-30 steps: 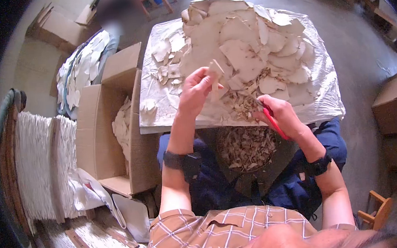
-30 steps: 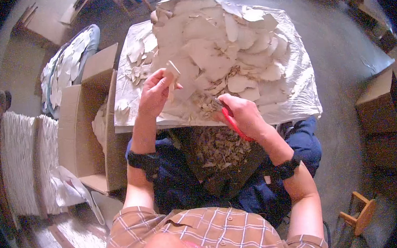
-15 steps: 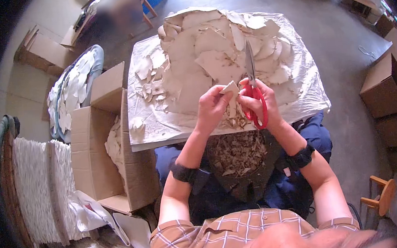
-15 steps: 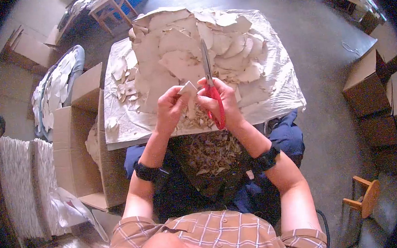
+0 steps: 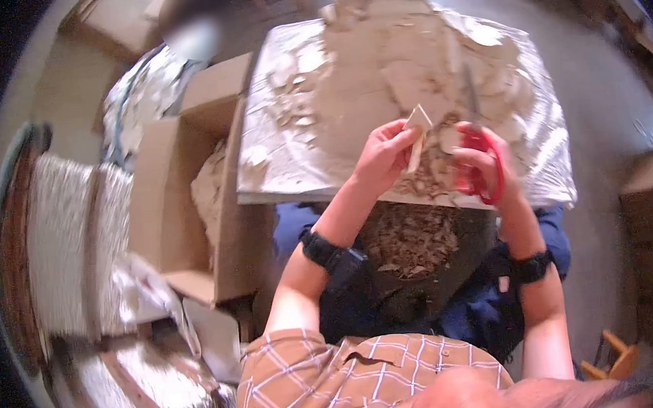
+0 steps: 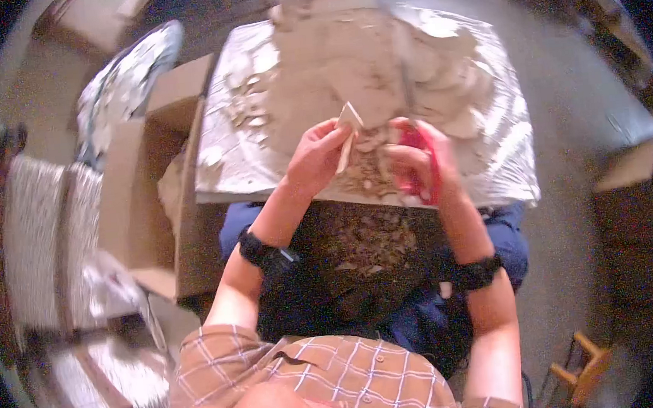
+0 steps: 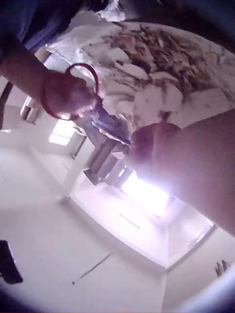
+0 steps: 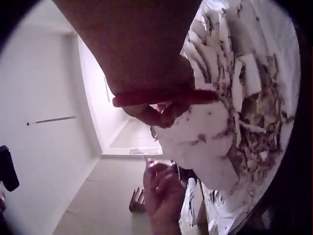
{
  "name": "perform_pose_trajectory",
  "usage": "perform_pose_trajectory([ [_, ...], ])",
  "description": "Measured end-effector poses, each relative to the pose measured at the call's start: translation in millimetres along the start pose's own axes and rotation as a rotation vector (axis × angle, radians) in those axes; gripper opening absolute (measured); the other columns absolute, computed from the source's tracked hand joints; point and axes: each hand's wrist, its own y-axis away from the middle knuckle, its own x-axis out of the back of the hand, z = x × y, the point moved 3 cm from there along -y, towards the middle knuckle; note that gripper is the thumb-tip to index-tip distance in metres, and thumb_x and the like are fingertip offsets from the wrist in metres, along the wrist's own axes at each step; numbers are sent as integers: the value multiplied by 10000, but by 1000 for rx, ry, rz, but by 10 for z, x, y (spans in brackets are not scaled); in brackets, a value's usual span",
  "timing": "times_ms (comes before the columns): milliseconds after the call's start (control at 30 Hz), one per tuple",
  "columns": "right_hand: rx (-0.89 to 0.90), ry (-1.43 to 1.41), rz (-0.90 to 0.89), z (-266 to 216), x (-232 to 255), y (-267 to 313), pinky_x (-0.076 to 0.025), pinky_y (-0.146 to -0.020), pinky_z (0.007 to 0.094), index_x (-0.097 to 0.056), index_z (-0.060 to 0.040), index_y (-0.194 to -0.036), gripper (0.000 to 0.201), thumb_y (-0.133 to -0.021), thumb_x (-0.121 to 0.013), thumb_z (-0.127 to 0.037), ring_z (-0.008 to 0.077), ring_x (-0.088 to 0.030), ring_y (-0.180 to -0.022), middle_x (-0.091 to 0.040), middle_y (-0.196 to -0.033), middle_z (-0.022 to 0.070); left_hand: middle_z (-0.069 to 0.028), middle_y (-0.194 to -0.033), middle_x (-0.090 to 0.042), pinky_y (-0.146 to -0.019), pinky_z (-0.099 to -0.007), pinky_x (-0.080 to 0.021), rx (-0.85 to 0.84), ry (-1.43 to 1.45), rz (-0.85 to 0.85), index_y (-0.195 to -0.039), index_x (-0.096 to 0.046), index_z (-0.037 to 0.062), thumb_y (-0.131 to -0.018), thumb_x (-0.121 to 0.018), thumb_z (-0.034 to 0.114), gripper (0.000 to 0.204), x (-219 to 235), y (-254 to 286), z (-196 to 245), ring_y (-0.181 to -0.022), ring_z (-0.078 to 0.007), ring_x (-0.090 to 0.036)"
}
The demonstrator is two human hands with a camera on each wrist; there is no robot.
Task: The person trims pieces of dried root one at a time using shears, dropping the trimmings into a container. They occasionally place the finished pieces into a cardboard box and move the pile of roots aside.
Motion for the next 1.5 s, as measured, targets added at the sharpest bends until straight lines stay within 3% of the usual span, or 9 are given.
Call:
perform_pose_trajectory([
  [167,93,295,201,143,439,-83,-373,-385,194,-540,1,-1020,352,-692,-650,-64,55,-469,-451,-551,-661,27,1,-644,-524,-506,-197,-422,-551,-61,440,-802,-549,53,-834,-525,123,80,1315,354,833,-532,-75,-467],
  [267,103,500,423,144,930,114,-377,-412,201,-550,-24,-1004,342,-682,-650,-80,62,-483,-465,-553,-628,9,-117,-752,-614,-703,-320,-513,-682,236,832,-781,-567,17,-826,-536,165,157,1986,1022,1556,-702,-205,-602],
  [367,55,655,574,209,1221,79,-386,-437,228,-565,-68,-993,331,-676,-658,-93,64,-487,-465,-532,-560,-3,-107,-896,-621,-756,-346,-515,-580,149,851,-958,-546,3,-850,-542,192,217,2703,1059,1570,-779,-192,-612],
  [600,-29,978,596,440,1502,36,-472,-717,367,-561,-84,-1042,406,-662,-671,-177,279,-614,-827,-632,-897,131,-62,-893,-626,-628,-243,-490,-196,-831,109,-1023,-577,2,-824,-559,91,219,516,-42,502,-703,-119,-583],
  [800,99,1125,629,296,1326,91,-480,-675,358,-557,-80,-1047,422,-657,-674,-187,272,-621,-752,-634,-824,130,-104,-1042,-584,-756,-370,-470,-836,-1967,-224,-1017,-571,41,-686,-618,112,342,-273,-448,-616,-900,-272,-573],
  [900,121,1121,635,263,1353,123,-480,-674,375,-558,-95,-1040,396,-674,-659,-207,299,-616,-762,-628,-832,149,-92,-1084,-556,-797,-378,-451,-692,-2129,-213,-996,-565,53,-659,-626,152,356,-214,-583,-796,-953,-276,-545],
  [1333,218,1043,562,170,1148,236,-472,-671,388,-581,-88,-987,262,-760,-598,-217,304,-605,-794,-622,-860,146,-66,-842,-627,-676,-341,-488,-1053,-1825,-84,-875,-594,69,-771,-572,117,117,-345,-293,-139,-756,-227,-602],
  [1400,217,959,520,149,1070,248,-475,-660,365,-574,-61,-993,300,-748,-625,-225,275,-613,-759,-625,-831,139,-59,-787,-615,-610,-303,-505,-618,-1416,247,-892,-571,41,-845,-536,153,127,-155,-266,51,-671,-174,-602],
  [1500,161,747,416,211,961,216,-476,-619,306,-563,-14,-1000,373,-737,-666,-257,192,-602,-678,-613,-759,104,-49,-759,-596,-570,-264,-512,-372,-677,196,-928,-543,10,-885,-502,198,197,63,-267,158,-623,-126,-587],
])
